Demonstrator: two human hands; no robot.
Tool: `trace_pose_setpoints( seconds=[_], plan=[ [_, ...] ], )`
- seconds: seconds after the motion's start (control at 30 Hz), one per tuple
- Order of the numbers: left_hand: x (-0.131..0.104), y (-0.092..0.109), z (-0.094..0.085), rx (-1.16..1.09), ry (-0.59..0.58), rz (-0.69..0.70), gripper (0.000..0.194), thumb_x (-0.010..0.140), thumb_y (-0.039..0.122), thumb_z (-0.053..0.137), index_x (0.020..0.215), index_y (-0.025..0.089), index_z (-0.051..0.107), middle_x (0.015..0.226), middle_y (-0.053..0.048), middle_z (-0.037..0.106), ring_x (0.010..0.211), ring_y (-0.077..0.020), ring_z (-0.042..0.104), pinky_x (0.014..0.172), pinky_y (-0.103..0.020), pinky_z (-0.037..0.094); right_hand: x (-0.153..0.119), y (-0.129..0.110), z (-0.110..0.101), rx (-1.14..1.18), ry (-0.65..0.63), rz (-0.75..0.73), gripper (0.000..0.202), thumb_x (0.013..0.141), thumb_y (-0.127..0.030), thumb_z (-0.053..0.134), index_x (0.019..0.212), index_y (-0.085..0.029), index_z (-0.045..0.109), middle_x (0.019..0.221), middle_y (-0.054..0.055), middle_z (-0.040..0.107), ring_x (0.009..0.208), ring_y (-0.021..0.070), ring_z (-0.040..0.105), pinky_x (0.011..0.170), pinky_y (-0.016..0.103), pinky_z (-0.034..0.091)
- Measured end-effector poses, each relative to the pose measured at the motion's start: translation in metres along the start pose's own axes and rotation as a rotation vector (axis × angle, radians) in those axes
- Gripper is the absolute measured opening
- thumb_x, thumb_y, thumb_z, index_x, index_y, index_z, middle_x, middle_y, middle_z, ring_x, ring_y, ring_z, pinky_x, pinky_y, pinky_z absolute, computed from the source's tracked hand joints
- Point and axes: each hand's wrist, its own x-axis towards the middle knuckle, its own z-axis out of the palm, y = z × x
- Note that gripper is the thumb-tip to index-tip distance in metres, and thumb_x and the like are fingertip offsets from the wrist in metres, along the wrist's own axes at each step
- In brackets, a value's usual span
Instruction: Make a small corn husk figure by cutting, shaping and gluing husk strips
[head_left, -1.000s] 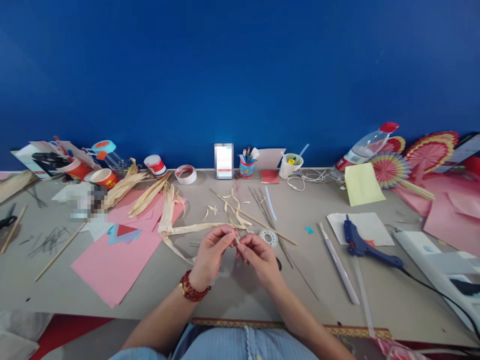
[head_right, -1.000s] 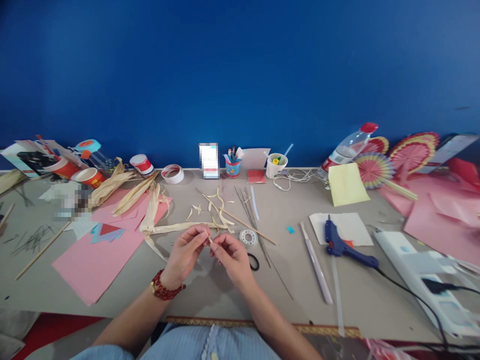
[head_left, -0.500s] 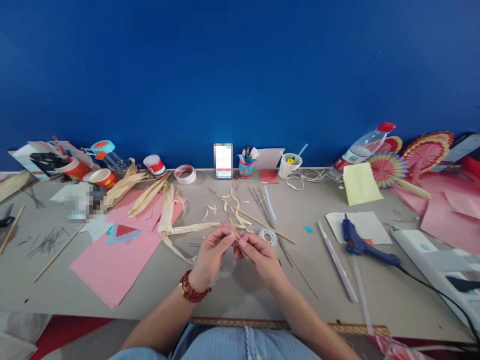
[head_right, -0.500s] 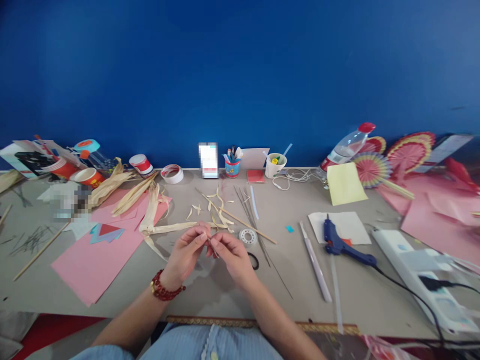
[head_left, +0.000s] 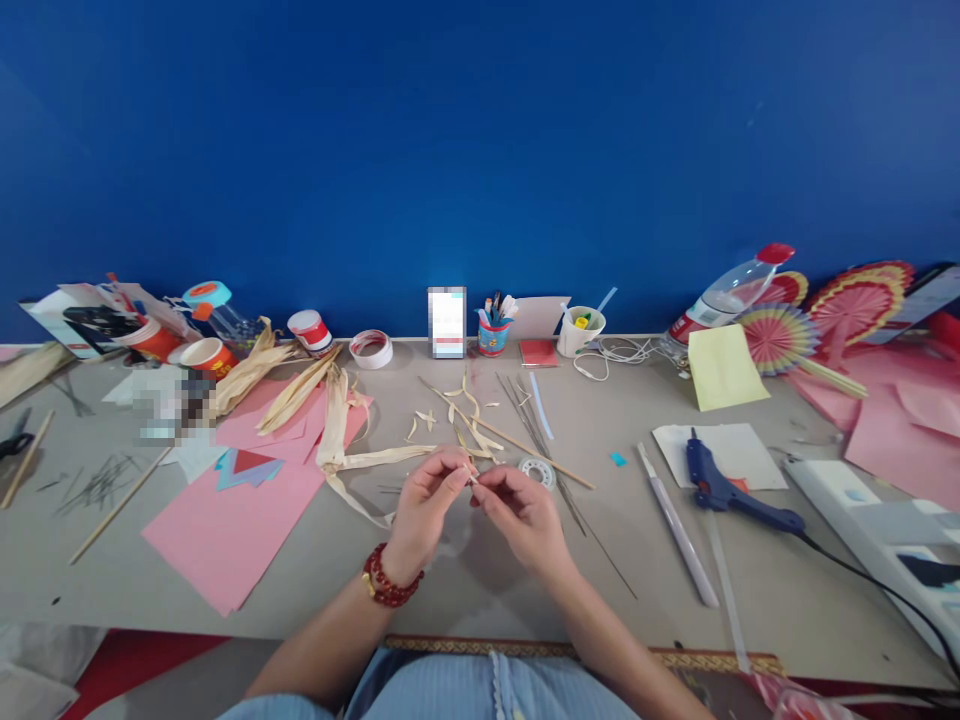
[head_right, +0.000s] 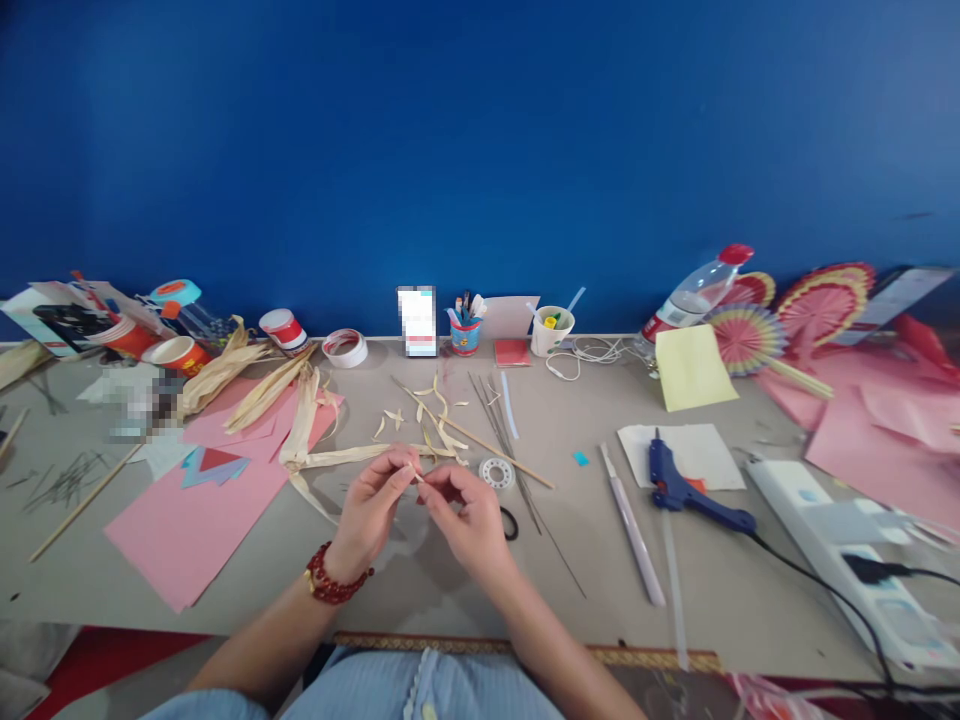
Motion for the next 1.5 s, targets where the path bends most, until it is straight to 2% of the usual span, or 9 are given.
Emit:
trace_pose_setpoints(
  seconds=[0.43, 0.5, 0.7, 0.87, 1.03, 1.13, 1.2, 1.4, 1.5],
  plan=[
    [-0.0017, -0.0008, 0.0034, 0.019, 0.113, -0.001, 0.015, 0.082, 0.032, 0.072, 0.077, 0.018, 0.066, 0.088, -0.003, 0.06, 0.086, -0.0157, 0.055, 0.083, -0.027, 0.044, -0.0033, -0.0039, 0.0026, -0.421, 0.078, -0.283, 0.008, 0.089, -0.021, 0.059, 0.083, -0.021, 0.064, 0.077, 0.003, 0.067, 0.071, 0.0184, 0.06, 0.069, 0.031, 0.047],
    [-0.0019, -0.001, 0.0031, -0.003, 0.114, -0.007, 0.015, 0.082, 0.031, 0.072, 0.077, 0.018, 0.065, 0.087, -0.002, 0.059, 0.084, -0.0146, 0.055, 0.083, -0.026, 0.044, -0.0037, -0.0033, 0.0033, -0.401, 0.089, -0.277, 0.009, 0.089, -0.021, 0.059, 0.082, -0.021, 0.064, 0.077, 0.003, 0.067, 0.071, 0.0184, 0.061, 0.068, 0.03, 0.048],
    [-0.002, -0.0041, 0.0018, -0.103, 0.132, -0.086, 0.014, 0.081, 0.03, 0.074, 0.08, 0.018, 0.065, 0.096, -0.002, 0.06, 0.073, -0.0102, 0.053, 0.077, -0.025, 0.045, -0.0016, 0.0021, 0.0031, -0.185, 0.06, -0.108, 0.013, 0.09, -0.03, 0.061, 0.081, -0.02, 0.064, 0.074, 0.002, 0.067, 0.066, 0.0167, 0.061, 0.059, 0.026, 0.048],
    [-0.003, -0.0049, 0.002, -0.092, 0.147, -0.081, 0.018, 0.08, 0.032, 0.074, 0.079, 0.017, 0.064, 0.095, -0.002, 0.06, 0.073, -0.0107, 0.054, 0.077, -0.026, 0.045, -0.0008, 0.0007, 0.0038, -0.377, 0.069, -0.202, 0.01, 0.09, -0.027, 0.06, 0.084, -0.021, 0.063, 0.078, 0.002, 0.067, 0.071, 0.0177, 0.062, 0.066, 0.029, 0.049],
    [-0.0035, -0.0053, 0.0028, -0.008, 0.137, -0.024, 0.019, 0.081, 0.034, 0.073, 0.078, 0.017, 0.065, 0.092, -0.003, 0.059, 0.083, -0.0141, 0.054, 0.08, -0.026, 0.045, -0.0023, -0.002, 0.006, -0.474, 0.09, -0.265, 0.005, 0.09, -0.026, 0.06, 0.087, -0.022, 0.062, 0.078, 0.003, 0.067, 0.07, 0.0189, 0.061, 0.068, 0.031, 0.048],
    [-0.0035, -0.0054, 0.003, 0.009, 0.133, -0.009, 0.017, 0.082, 0.034, 0.072, 0.079, 0.018, 0.065, 0.091, -0.003, 0.06, 0.085, -0.0152, 0.055, 0.081, -0.027, 0.046, -0.0034, -0.0026, 0.0064, -0.418, 0.092, -0.231, 0.015, 0.094, -0.028, 0.055, 0.081, -0.022, 0.061, 0.075, 0.004, 0.067, 0.07, 0.019, 0.061, 0.065, 0.031, 0.047],
    [-0.0033, -0.0054, 0.0027, 0.006, 0.123, -0.002, 0.015, 0.082, 0.033, 0.072, 0.08, 0.018, 0.067, 0.09, -0.003, 0.06, 0.087, -0.0158, 0.055, 0.083, -0.028, 0.046, -0.0036, -0.0019, 0.006, -0.323, 0.074, -0.154, 0.019, 0.095, -0.031, 0.054, 0.079, -0.022, 0.061, 0.074, 0.004, 0.066, 0.069, 0.0185, 0.06, 0.061, 0.029, 0.046],
    [-0.0019, -0.0042, 0.0015, -0.035, 0.052, -0.032, 0.013, 0.08, 0.03, 0.074, 0.082, 0.019, 0.068, 0.088, -0.004, 0.062, 0.087, -0.0171, 0.057, 0.083, -0.03, 0.047, -0.0003, 0.003, 0.0049, 0.165, -0.021, 0.072, 0.027, 0.09, -0.041, 0.063, 0.074, -0.019, 0.058, 0.062, -0.001, 0.057, 0.057, 0.0133, 0.052, 0.057, 0.025, 0.043],
    [-0.0007, -0.0033, 0.0012, -0.048, 0.022, -0.081, 0.014, 0.079, 0.03, 0.074, 0.082, 0.018, 0.067, 0.087, -0.003, 0.061, 0.084, -0.0166, 0.056, 0.081, -0.029, 0.047, 0.0013, 0.0038, 0.0051, 0.293, -0.054, 0.128, 0.026, 0.088, -0.041, 0.065, 0.075, -0.02, 0.058, 0.06, -0.003, 0.055, 0.057, 0.0127, 0.049, 0.059, 0.025, 0.042]
  ],
)
